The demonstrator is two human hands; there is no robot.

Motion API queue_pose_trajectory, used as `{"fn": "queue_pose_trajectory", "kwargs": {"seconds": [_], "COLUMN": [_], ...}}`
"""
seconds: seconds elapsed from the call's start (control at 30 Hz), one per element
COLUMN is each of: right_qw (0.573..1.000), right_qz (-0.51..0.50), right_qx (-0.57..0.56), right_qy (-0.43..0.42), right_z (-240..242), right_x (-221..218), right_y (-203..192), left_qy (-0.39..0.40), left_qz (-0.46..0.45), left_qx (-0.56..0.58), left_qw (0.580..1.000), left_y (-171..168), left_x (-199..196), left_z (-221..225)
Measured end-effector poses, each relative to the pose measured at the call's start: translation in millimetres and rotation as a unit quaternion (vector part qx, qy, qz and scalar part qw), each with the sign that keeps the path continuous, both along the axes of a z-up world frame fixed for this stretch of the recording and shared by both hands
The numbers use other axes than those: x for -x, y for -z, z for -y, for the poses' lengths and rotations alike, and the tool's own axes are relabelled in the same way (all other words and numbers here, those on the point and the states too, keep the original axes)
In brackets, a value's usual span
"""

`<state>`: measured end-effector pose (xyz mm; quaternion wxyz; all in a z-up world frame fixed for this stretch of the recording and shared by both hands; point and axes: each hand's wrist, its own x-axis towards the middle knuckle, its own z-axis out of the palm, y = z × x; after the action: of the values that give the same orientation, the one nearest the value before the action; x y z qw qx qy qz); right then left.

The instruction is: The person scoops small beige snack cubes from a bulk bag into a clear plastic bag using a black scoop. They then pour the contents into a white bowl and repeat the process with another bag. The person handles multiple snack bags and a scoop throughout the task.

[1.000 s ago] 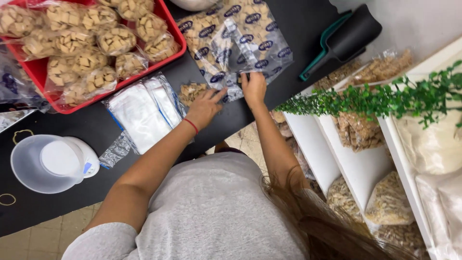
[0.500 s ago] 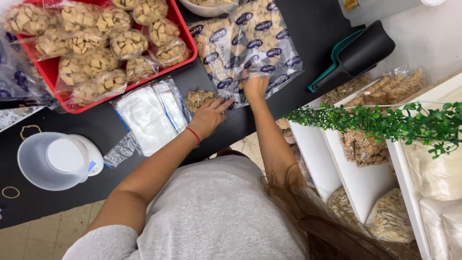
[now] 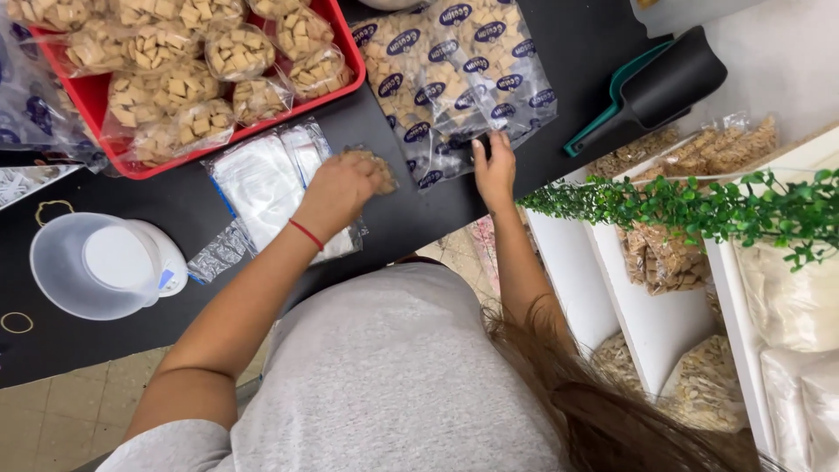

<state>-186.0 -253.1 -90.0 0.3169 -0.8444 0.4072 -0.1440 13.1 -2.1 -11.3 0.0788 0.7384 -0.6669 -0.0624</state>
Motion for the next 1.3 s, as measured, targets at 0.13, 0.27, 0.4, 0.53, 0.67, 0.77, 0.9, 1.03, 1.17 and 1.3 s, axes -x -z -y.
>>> {"fn": "queue_pose_trajectory", "kwargs": {"seconds": [0.13,0.27,0.4,0.53,0.67,0.77,0.9,1.03,1.17,1.3], "right_qw": [0.997,0.996,0.993,0.985,0.976,0.963,0.96,0.941,0.879,0.844], "right_qz": [0.047,0.052,0.058,0.062,0.08,0.054,0.038,-0.091,-0.168,-0.187], "right_qx": [0.02,-0.011,-0.066,-0.111,-0.147,-0.182,-0.112,0.04,0.179,0.244], "right_qy": [-0.05,-0.067,-0.083,-0.113,-0.143,-0.189,-0.252,-0.325,-0.41,-0.439], "right_z": [1.6,-5.3,-12.9,-20.5,-38.4,-46.4,-46.1,-38.5,-32.9,-35.6], "right_x": [41.3,83.7,118.1,143.4,137.9,111.3,69.9,32.1,-4.8,-36.5], "right_y": [1.9,-6.5,-20.3,-23.9,-45.7,-93.0,-140.1,-173.9,-211.3,-232.0], "left_qy": [-0.021,-0.025,-0.026,-0.034,-0.041,-0.012,-0.005,0.003,0.012,-0.006], "left_qz": [0.05,0.031,0.022,-0.026,-0.067,-0.137,-0.138,-0.126,-0.094,-0.112], "left_qx": [-0.031,-0.028,-0.026,-0.028,-0.015,-0.079,-0.065,-0.044,-0.023,-0.027], "left_qw": [0.998,0.999,0.999,0.999,0.997,0.987,0.988,0.991,0.995,0.993], "left_y": [0.8,-27.3,-43.9,-60.8,-57.0,-61.1,-70.1,-78.7,-78.7,-94.4], "left_x": [-13.4,-13.6,-7.5,-3.6,-1.8,-4.9,-0.4,0.4,-2.4,-5.5], "left_z": [-8.6,-10.5,-8.9,-10.4,-13.6,-7.6,-9.9,-14.1,-22.6,-29.0]}}
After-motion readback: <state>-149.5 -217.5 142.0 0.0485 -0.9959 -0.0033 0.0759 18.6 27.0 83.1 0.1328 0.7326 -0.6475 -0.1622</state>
